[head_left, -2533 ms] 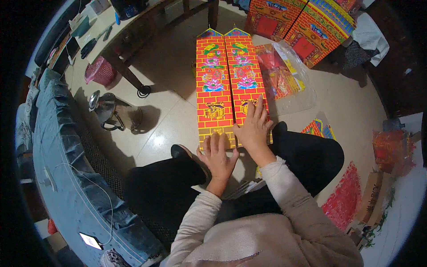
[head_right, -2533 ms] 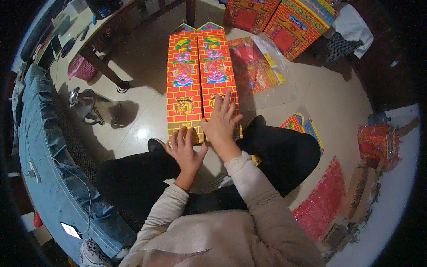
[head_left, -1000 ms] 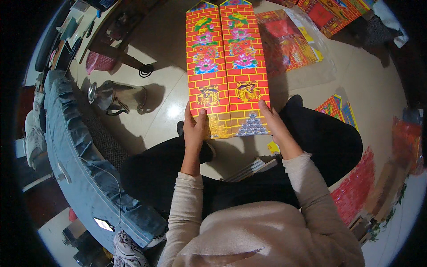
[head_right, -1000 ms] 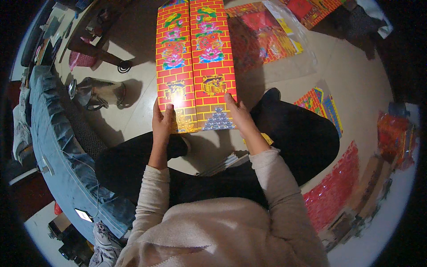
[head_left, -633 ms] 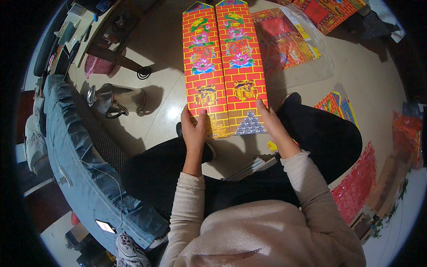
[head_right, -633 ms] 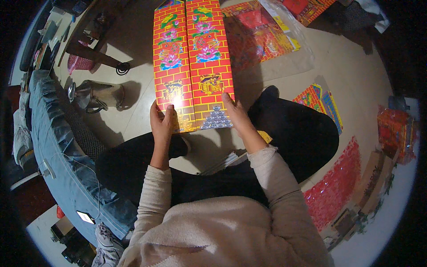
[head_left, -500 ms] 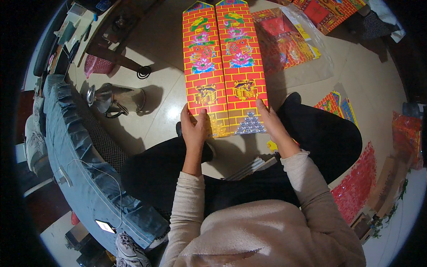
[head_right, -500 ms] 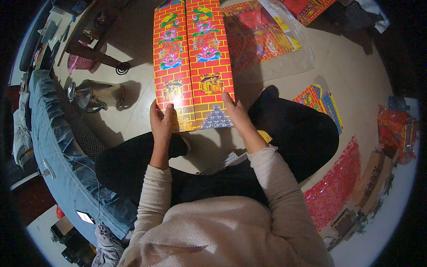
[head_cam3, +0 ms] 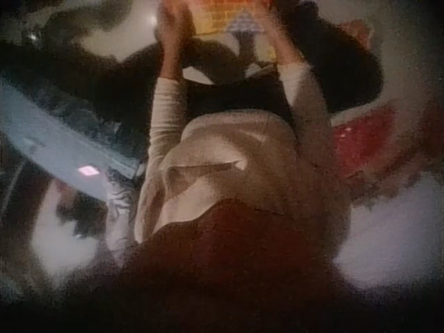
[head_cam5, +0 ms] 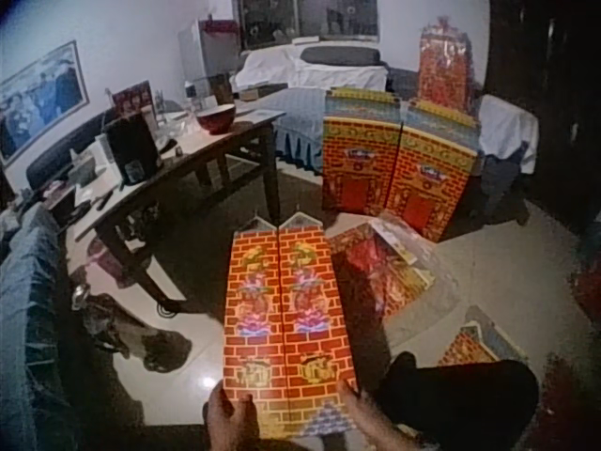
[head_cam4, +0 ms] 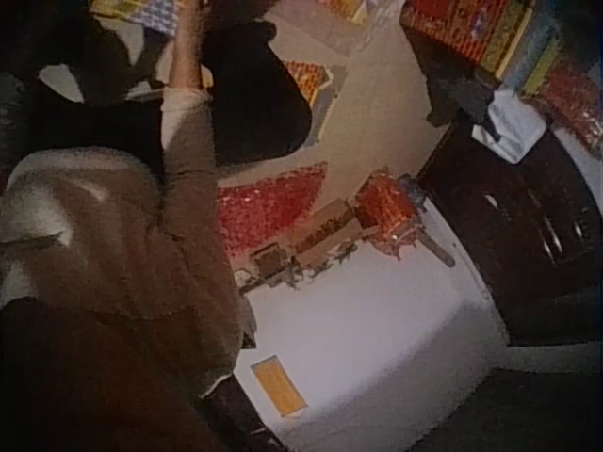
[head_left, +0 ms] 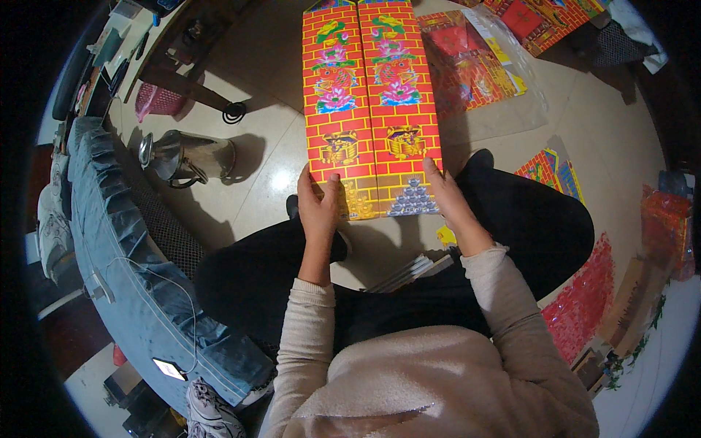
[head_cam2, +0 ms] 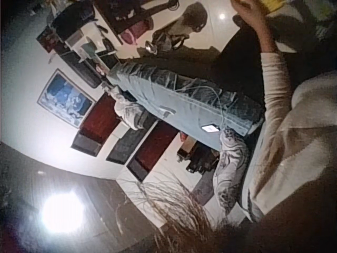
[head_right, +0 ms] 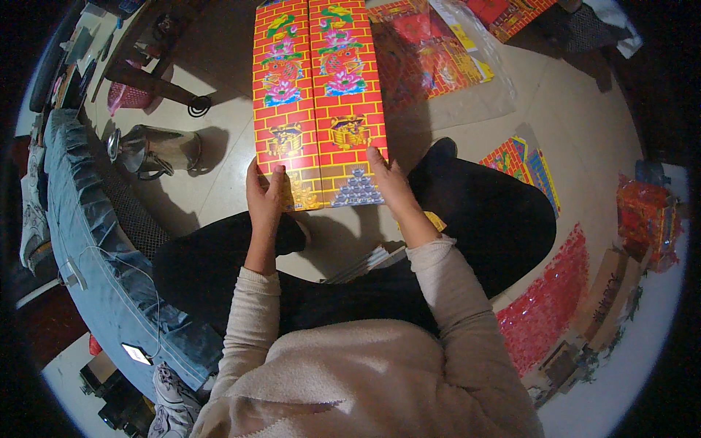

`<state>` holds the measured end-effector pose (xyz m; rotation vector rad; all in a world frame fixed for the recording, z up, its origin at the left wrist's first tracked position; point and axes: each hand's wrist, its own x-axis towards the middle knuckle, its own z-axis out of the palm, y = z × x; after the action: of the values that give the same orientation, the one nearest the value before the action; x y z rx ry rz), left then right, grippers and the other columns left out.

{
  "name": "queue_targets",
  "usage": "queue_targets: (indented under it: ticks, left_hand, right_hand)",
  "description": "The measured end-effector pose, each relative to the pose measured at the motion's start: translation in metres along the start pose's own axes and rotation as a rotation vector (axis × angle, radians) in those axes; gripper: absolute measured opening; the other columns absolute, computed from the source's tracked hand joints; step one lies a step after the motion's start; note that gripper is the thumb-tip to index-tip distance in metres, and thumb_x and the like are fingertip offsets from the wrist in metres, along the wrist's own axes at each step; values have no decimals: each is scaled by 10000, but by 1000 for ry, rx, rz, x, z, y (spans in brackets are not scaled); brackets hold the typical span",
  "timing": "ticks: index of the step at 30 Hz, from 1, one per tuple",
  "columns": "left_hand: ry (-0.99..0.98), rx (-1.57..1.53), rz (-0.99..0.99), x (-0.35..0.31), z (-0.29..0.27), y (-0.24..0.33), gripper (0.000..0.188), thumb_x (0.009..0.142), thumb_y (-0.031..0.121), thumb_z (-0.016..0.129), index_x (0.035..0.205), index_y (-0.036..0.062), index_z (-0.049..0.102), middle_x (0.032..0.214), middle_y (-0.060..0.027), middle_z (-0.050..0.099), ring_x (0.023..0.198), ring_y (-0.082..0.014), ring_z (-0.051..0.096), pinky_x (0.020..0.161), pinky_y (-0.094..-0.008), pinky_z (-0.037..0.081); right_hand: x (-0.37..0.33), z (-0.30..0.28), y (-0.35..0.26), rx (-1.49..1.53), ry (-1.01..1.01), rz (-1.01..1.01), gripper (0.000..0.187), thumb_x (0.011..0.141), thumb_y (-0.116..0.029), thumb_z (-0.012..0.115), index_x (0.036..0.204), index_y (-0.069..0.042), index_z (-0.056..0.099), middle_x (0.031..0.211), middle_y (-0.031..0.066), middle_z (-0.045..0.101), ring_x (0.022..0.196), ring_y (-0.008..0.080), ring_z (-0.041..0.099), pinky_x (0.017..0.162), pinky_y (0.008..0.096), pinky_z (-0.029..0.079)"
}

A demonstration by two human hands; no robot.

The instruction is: The person sits on the floor and assembles colorful printed cardboard boxes by folding flaps and securing them with adhesive tape. They handle multiple flat-packed units, fold them into rectangular shapes, and stack the finished boxes.

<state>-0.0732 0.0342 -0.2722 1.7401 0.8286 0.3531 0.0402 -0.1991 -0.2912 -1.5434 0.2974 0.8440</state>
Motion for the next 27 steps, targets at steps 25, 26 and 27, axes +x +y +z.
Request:
queue_targets:
  ticks: [25,26,27]
  left_hand:
    - [173,428,221,-10,-1,0,620,853,266,732,1323,-48,476,1182,-213,598,1040,-336,613,909,-418,483]
    - [170,473,259,-12,-3,7,648,832,280,746,1321,-49,476,1174,-220,598,1031,-355,607,904,-429,479]
    - [160,509,303,-14,-2,15,677,810,294,760,1320,-50,476,1165,-228,598,1021,-374,602,900,-439,474]
  right_hand:
    - [-6,12,11,-44,67,-52,674,940,-560,572,1303,6,529,1153,113,653,1020,178,635,882,315,492]
    - [-4,13,13,-6,42,-54,684,920,-569,596,1253,27,558,1107,131,670,996,203,646,862,334,498]
    - [-2,9,16,33,29,-62,696,899,-577,619,1204,47,587,1062,150,687,972,228,657,841,352,505]
